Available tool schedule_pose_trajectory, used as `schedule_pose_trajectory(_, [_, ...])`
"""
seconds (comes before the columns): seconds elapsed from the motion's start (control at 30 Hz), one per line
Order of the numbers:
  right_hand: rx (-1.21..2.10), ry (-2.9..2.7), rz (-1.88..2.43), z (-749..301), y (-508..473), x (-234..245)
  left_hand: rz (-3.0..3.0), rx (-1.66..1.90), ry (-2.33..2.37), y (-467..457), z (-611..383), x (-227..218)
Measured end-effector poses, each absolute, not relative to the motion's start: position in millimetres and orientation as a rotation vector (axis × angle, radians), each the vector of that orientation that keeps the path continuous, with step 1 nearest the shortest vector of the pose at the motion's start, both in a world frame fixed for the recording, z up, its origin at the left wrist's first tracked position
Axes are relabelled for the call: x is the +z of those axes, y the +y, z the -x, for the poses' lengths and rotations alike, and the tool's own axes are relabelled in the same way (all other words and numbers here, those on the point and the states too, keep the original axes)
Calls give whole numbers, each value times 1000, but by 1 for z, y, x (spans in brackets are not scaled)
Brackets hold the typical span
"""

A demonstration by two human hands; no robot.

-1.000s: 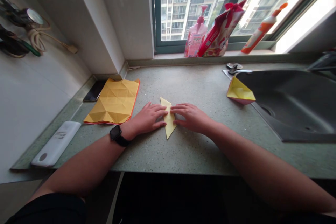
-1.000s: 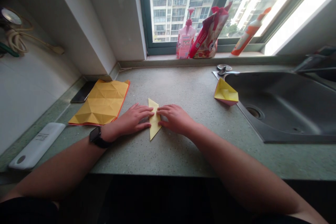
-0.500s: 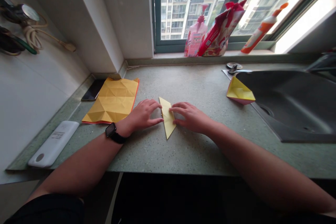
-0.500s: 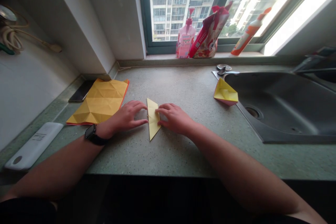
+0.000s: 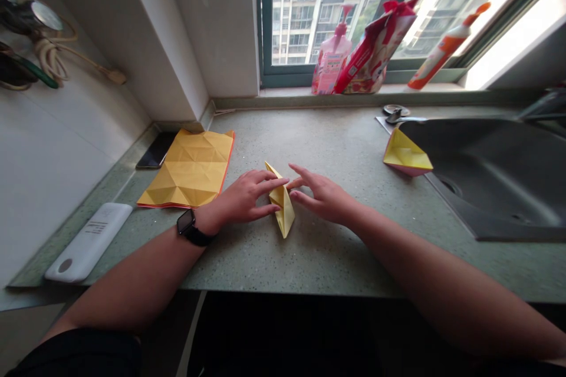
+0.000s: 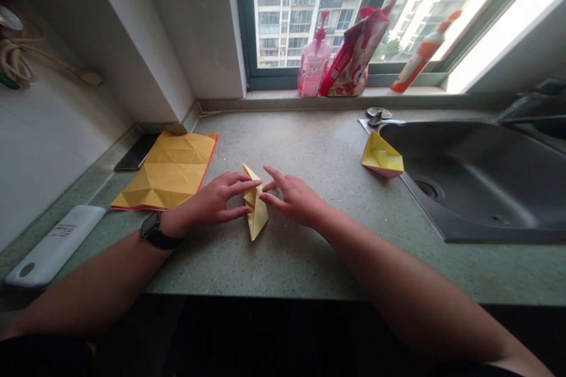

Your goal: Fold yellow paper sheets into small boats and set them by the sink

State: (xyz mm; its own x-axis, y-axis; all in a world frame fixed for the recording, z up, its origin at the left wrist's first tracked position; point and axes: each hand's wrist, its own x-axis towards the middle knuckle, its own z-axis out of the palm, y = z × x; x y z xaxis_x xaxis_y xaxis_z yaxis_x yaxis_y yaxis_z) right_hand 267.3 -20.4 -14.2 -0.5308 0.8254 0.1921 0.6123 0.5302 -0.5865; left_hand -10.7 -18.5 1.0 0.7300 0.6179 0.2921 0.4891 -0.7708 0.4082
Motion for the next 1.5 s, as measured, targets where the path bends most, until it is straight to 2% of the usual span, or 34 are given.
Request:
schedule_pose_trajectory(0.27, [684,-2248,1272,-264,-24,-8,-2601,659,736,-23,7,4])
schedule_pose_trajectory(0.73, [422,-2117,1375,-278,-9,-26,-2687,664,796,-12,10,0])
schedule_pose_trajectory(1.5, [433,-2246,1466,-285,1,-26,-2809,606,688,-8,13,-5])
